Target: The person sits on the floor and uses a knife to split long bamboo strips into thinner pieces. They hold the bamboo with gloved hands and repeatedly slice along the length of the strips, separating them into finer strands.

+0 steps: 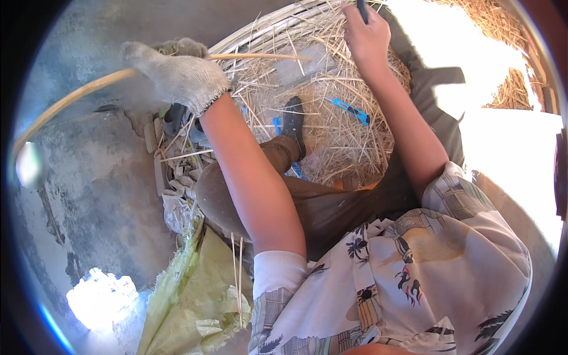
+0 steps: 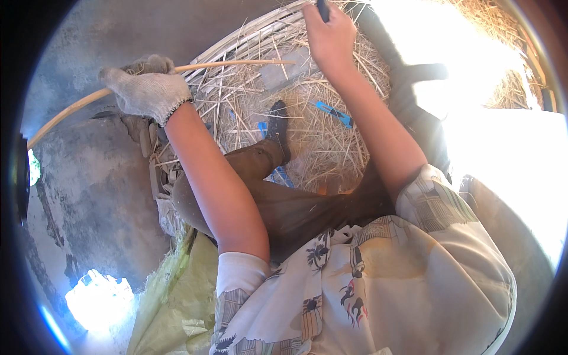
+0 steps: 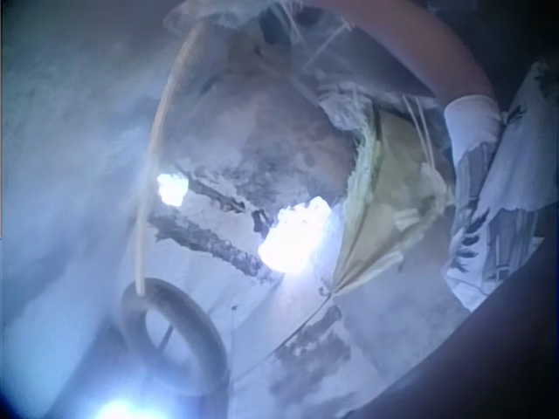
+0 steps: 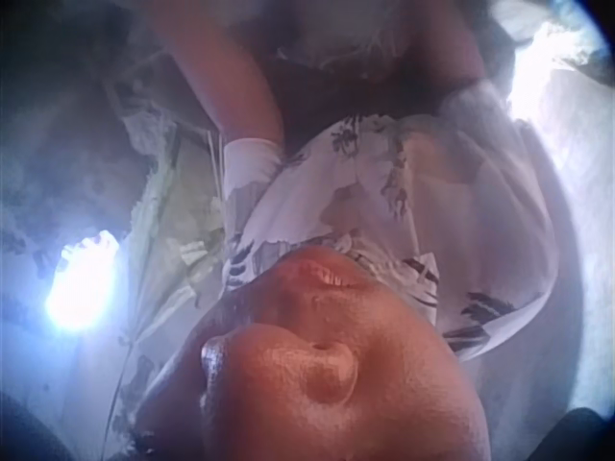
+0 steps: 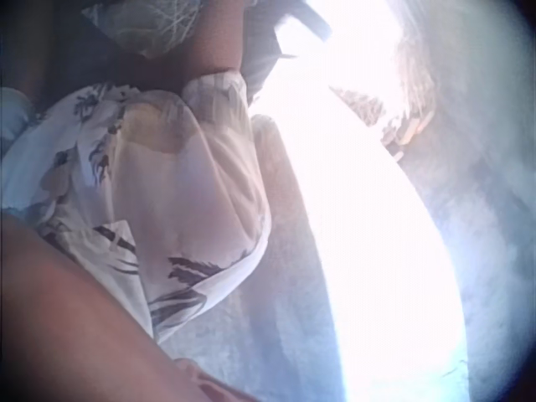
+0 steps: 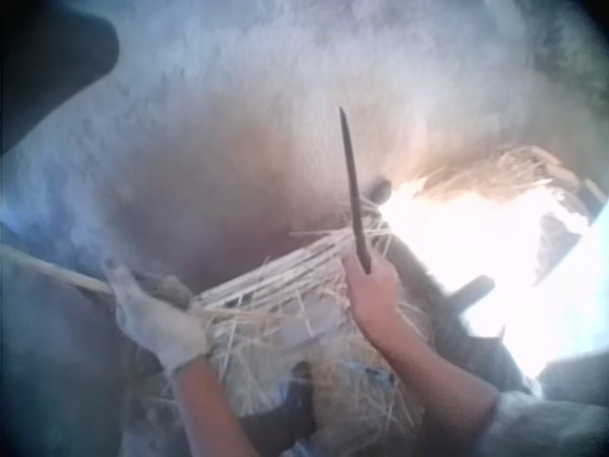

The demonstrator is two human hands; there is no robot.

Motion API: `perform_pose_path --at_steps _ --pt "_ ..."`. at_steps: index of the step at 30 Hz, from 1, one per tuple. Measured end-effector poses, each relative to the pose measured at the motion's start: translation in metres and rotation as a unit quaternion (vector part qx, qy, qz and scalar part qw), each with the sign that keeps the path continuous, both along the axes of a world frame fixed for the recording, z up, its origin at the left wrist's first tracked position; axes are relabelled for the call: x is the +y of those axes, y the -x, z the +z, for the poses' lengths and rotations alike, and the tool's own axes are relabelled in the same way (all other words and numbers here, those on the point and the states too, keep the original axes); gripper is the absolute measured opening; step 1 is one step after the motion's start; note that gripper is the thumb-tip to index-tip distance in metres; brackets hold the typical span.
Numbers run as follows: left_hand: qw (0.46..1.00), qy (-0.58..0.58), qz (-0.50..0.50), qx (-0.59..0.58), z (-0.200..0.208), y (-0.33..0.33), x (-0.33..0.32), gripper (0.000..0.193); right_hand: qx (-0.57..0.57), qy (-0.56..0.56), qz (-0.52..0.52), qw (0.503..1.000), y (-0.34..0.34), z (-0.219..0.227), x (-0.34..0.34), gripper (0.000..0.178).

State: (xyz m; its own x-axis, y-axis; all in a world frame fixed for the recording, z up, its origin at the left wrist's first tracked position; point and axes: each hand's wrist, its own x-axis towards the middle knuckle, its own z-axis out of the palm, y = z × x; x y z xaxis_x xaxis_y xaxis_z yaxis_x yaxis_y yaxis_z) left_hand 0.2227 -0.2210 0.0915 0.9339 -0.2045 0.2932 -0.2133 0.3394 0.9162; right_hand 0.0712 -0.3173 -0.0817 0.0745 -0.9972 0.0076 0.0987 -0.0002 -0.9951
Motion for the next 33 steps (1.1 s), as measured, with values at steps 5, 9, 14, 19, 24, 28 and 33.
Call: perform_pose_path --at_steps 5,9,14,19,24,28,33 --pt "0.983 -0.031 -0.154 -0.096 0.0 0.004 -0.003 0.045 0.28 -0.297 0.338 0.848 -0.007 -0.107 0.066 0.038" --pt "0.98 0.051 -0.19 -0.003 0.001 0.003 0.002 0.054 0.314 -0.017 0.225 0.922 -0.007 -0.07 0.024 0.041" --pt "0.957 0.052 -0.286 0.016 -0.003 -0.008 0.018 0.059 0.061 0.064 0.069 0.994 0.003 0.036 0.009 0.035" --pt "0.895 0.017 -0.446 -0.003 0.004 -0.011 0.008 0.059 0.317 -0.271 0.263 0.87 0.006 -0.128 0.056 0.046" --pt "0.915 -0.054 -0.393 0.08 -0.023 -0.015 0.019 0.049 0.251 -0.026 0.159 0.954 0.011 -0.014 0.006 0.042" --pt "0.947 -0.044 -0.313 0.049 -0.006 0.013 0.02 0.046 0.008 -0.005 0.059 0.998 0.019 0.018 -0.003 0.033" --pt "0.927 -0.04 -0.369 -0.053 0.005 0.004 0.025 0.045 -0.14 -0.092 0.046 0.985 0.021 0.03 0.007 0.03"
